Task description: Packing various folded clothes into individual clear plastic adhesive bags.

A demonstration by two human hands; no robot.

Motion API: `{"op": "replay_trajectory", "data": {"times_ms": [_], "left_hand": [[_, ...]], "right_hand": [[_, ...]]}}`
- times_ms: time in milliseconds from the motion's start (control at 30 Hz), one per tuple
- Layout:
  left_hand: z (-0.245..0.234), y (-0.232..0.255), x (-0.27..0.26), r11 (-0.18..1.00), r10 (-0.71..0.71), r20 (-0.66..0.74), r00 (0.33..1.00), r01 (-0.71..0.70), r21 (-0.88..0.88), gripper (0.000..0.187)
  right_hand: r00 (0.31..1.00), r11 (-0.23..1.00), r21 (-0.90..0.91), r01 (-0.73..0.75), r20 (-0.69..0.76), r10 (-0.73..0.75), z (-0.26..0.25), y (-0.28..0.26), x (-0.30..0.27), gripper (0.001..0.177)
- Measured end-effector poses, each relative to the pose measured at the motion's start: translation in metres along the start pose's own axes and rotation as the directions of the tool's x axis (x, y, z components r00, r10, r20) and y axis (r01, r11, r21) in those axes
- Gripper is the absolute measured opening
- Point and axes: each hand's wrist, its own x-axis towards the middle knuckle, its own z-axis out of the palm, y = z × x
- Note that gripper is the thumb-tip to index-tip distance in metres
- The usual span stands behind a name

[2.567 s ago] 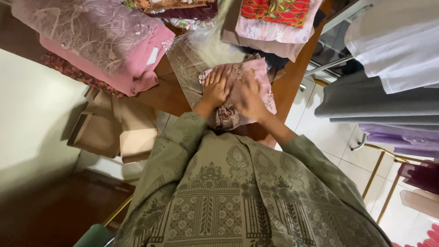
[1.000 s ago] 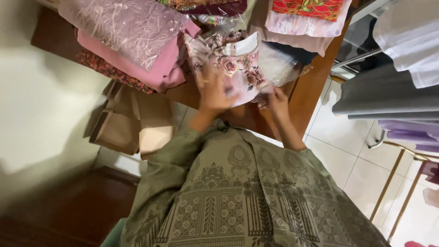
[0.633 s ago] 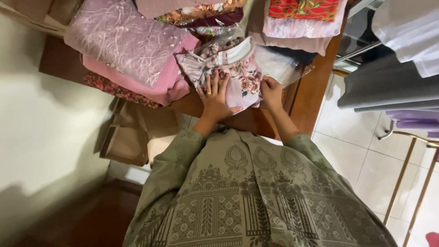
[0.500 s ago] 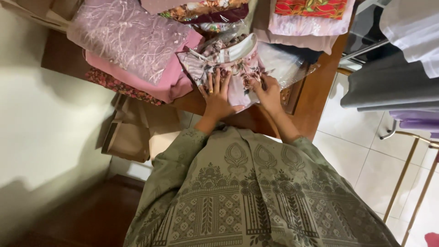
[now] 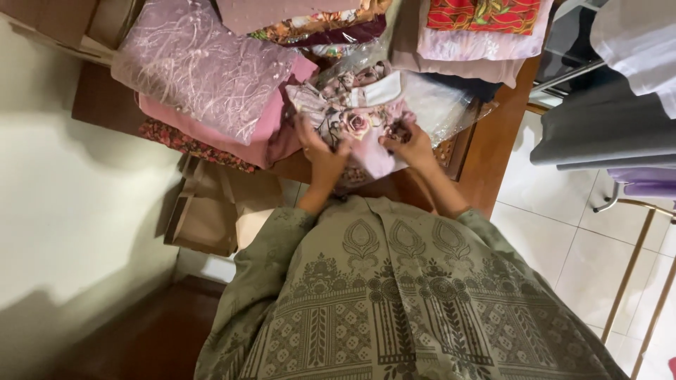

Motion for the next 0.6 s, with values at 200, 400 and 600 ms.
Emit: {"op": "replay_trajectory", "data": {"times_ms": [200, 400, 600], "left_hand": [[-0.011, -0.033, 0.041, 0.824, -0.34, -0.011, 0.941, 0.292, -0.485, 0.078], [-0.039, -0.026, 0.088, 0.738, -0.239, -0.08, 0.968, 0.128, -0.662, 0.072], [-0.059, 0.066, 0.118, 0.974, 0.04, 0.288, 0.957, -0.101, 0.202, 0.079]], "right_hand": [[0.958, 0.916, 0.374, -0.147, 0.285, 0.038, -0.004, 0.003, 0.015, 0.043], [0.77, 0.453, 0.686, -0.57, 0.638, 0.003, 0.047, 0.0, 0.036, 0.043], [0.809, 0.458, 0.754, -0.472, 0.576, -0.116, 0.052, 0.033, 0.06, 0.049]]}}
